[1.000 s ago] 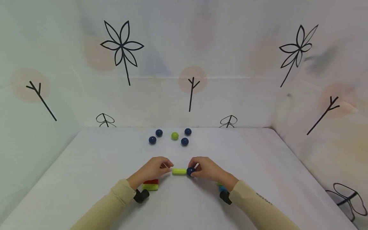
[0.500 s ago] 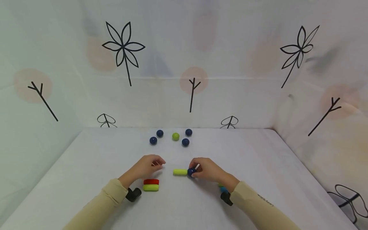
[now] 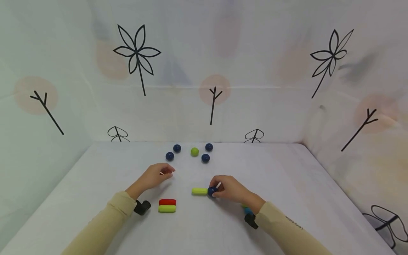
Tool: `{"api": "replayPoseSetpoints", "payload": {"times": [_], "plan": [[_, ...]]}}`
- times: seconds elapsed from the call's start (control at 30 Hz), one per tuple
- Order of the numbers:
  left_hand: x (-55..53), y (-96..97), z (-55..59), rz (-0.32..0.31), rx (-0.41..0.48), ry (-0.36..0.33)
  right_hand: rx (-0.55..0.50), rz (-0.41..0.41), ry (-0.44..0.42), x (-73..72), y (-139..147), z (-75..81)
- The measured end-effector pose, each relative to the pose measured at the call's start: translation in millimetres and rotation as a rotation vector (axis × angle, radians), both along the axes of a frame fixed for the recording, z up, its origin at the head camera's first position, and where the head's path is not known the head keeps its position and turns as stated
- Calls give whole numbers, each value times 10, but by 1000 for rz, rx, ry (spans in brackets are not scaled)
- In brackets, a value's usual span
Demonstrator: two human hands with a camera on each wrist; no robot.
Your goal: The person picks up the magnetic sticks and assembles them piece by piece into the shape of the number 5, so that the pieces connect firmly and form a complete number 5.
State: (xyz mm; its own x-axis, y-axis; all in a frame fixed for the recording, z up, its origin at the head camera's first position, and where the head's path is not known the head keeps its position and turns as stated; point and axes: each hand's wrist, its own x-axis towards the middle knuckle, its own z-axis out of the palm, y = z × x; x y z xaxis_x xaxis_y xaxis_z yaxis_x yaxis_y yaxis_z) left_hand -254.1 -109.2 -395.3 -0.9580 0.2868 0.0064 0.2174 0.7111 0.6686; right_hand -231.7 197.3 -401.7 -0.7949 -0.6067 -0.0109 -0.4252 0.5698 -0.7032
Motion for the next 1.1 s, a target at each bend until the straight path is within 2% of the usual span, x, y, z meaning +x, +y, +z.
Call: {"api": "replayPoseSetpoints", "payload": {"times": [0.2, 0.5, 0.87, 0.97, 1.1], "plan": [[-119, -48, -28, 56, 50, 8, -8, 1, -1, -1, 2, -8], [-280, -130, -26, 129, 86, 66, -10, 3, 2, 6, 3, -13], [-523, -191, -85, 209, 186, 62, -10, 2, -1, 4, -7, -6], [-589, -209, -95, 216, 198, 49, -3, -3, -3, 2, -7, -9], [-666, -213, -63, 212, 167, 79, 4, -3, 7, 3, 6, -7]]}}
